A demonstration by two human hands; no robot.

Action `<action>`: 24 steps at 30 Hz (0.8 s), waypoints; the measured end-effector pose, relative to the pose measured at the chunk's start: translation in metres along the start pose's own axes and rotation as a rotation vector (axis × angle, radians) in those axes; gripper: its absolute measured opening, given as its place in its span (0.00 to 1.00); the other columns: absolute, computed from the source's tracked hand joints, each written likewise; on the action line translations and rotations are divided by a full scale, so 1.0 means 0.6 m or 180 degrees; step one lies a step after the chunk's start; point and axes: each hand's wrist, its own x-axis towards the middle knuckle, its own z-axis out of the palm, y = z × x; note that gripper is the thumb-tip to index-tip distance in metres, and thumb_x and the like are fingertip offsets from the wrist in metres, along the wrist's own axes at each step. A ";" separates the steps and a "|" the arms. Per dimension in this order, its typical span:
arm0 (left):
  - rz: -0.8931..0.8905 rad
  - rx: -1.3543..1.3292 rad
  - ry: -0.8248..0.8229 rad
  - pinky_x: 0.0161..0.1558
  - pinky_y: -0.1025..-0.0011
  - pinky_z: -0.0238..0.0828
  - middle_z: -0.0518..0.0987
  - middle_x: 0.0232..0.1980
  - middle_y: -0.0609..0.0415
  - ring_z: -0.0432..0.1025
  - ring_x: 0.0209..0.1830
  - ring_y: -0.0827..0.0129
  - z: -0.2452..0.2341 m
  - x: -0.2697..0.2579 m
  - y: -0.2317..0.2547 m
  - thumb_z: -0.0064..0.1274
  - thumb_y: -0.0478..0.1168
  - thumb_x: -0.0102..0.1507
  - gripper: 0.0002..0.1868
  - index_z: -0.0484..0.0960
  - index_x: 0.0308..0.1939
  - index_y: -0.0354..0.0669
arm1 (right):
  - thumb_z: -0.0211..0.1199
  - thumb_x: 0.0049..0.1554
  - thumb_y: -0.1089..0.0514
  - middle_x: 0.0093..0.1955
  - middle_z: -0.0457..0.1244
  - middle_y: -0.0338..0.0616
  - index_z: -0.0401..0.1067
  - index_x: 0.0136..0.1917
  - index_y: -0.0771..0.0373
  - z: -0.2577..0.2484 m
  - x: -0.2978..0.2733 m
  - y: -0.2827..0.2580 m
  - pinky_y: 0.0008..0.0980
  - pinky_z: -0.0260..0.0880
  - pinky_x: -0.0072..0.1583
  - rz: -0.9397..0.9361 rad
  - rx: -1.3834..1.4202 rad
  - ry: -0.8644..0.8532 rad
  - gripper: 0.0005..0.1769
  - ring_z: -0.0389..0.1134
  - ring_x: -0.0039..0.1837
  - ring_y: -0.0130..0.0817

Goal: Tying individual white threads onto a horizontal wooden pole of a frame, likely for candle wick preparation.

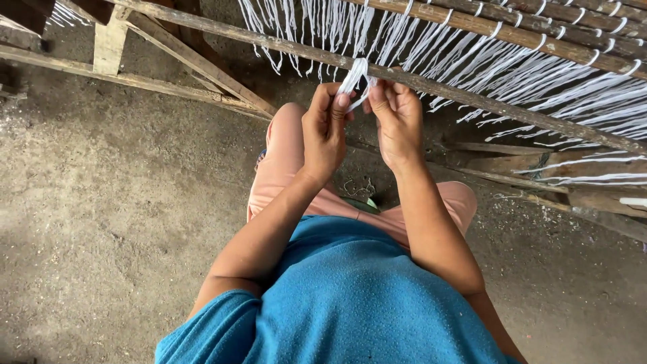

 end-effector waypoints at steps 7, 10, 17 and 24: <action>0.0160 0.0307 -0.0015 0.34 0.71 0.70 0.75 0.25 0.54 0.69 0.26 0.70 -0.005 0.001 -0.014 0.42 0.40 0.74 0.08 0.77 0.46 0.44 | 0.63 0.64 0.59 0.47 0.63 0.40 0.69 0.51 0.61 -0.035 -0.001 0.006 0.29 0.73 0.56 0.0320 0.1102 0.0222 0.06 0.67 0.53 0.33; 0.0239 0.0399 0.0016 0.35 0.70 0.73 0.75 0.26 0.53 0.74 0.26 0.67 -0.003 0.003 -0.008 0.43 0.39 0.74 0.07 0.77 0.45 0.44 | 0.62 0.63 0.59 0.52 0.63 0.46 0.72 0.50 0.63 -0.052 -0.010 -0.022 0.42 0.75 0.62 0.0648 0.1972 0.0227 0.05 0.70 0.59 0.42; 0.0236 0.0667 -0.0085 0.34 0.68 0.71 0.76 0.26 0.52 0.72 0.26 0.64 -0.009 -0.011 -0.014 0.46 0.38 0.73 0.06 0.78 0.49 0.45 | 0.61 0.63 0.64 0.50 0.57 0.43 0.67 0.55 0.68 0.000 -0.004 -0.076 0.20 0.57 0.35 0.0880 0.0361 -0.0416 0.08 0.56 0.34 0.21; -0.0464 0.1803 -0.0685 0.45 0.53 0.78 0.86 0.46 0.58 0.78 0.43 0.51 -0.045 0.018 0.098 0.43 0.34 0.71 0.14 0.72 0.60 0.49 | 0.53 0.68 0.63 0.41 0.61 0.48 0.63 0.60 0.66 -0.066 -0.013 -0.102 0.14 0.48 0.28 0.0646 0.0583 -0.0114 0.08 0.51 0.29 0.19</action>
